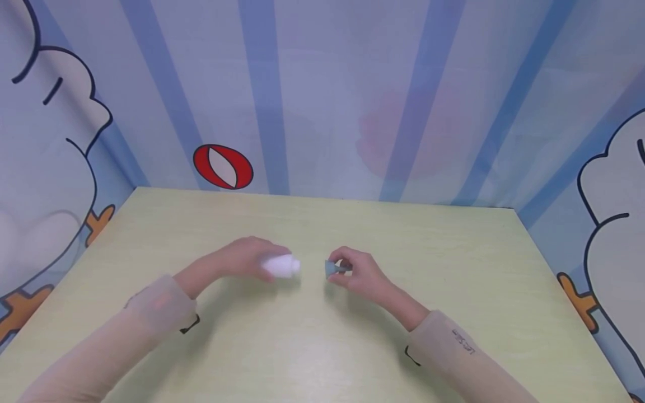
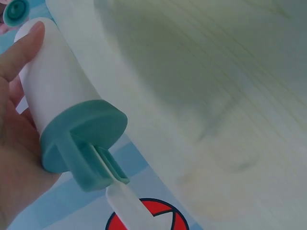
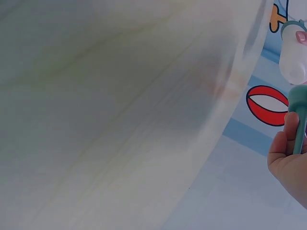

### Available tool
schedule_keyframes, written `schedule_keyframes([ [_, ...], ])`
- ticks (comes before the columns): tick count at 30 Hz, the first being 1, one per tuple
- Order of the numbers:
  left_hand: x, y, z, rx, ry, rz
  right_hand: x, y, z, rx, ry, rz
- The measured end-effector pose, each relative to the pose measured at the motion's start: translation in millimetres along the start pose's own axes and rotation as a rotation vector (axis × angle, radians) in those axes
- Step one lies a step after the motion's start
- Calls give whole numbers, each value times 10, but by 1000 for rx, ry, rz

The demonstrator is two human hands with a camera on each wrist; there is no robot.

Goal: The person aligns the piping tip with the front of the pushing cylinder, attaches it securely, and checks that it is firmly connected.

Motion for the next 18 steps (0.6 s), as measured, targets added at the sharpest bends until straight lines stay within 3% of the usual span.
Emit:
schedule_keyframes([
  [7,37,89,-25,32,-1,8,49,-42,-32,0,-10,9],
  [14,42,212,-33,103,5,-7,61,-269,-19,-23,-13,3],
  [18,49,257,-40,107,5,-18,106,-211,-45,-22,-11,-7],
])
Point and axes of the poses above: each hand's wrist, its own z-axis away from the middle knuckle, its own x-axis out of the palm, y = z × x, the point moved 5 cm from there along -z, towards the middle knuckle, and after that the axes turned 7 degrees about y, right-handed, at the moved point
